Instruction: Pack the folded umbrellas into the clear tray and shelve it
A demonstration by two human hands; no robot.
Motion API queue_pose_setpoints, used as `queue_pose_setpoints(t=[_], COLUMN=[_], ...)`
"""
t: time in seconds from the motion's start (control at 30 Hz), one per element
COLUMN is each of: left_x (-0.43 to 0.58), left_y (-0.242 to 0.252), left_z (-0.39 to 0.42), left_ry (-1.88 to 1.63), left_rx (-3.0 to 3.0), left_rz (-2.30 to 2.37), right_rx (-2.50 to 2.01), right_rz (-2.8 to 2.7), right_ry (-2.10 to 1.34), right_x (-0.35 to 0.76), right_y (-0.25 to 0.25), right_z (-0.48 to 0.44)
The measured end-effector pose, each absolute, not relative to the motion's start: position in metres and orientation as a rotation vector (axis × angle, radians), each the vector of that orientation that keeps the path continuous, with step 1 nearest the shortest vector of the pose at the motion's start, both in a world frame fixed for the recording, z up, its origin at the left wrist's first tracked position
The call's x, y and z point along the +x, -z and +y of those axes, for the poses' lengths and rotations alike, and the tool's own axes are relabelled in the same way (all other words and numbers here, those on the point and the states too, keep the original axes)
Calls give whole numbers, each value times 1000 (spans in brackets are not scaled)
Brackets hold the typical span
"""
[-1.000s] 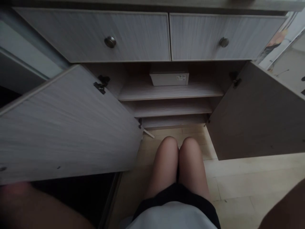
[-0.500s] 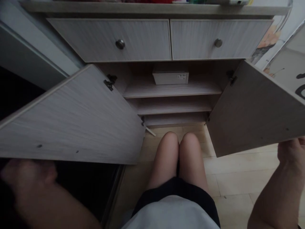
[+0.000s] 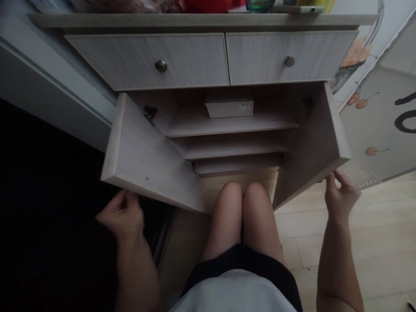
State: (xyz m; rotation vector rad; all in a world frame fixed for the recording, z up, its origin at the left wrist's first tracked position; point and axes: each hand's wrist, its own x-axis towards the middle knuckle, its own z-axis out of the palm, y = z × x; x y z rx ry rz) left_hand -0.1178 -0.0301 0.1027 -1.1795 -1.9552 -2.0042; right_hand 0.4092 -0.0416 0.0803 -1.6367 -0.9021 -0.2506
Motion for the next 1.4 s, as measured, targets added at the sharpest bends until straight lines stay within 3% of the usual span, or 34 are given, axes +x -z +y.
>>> queue_pose_setpoints(t=[0.47, 1.4], left_x=[-2, 77], left_y=[-98, -109], left_z=[60, 207], left_ry=[2120, 2050], left_rx=[-1780, -1951], left_rz=[-1708, -1760], right_rx=[-1454, -1628], right_rz=[-1207, -1473], right_ry=[155, 99], right_x=[292, 205], right_y=[-98, -115], right_z=[26, 183])
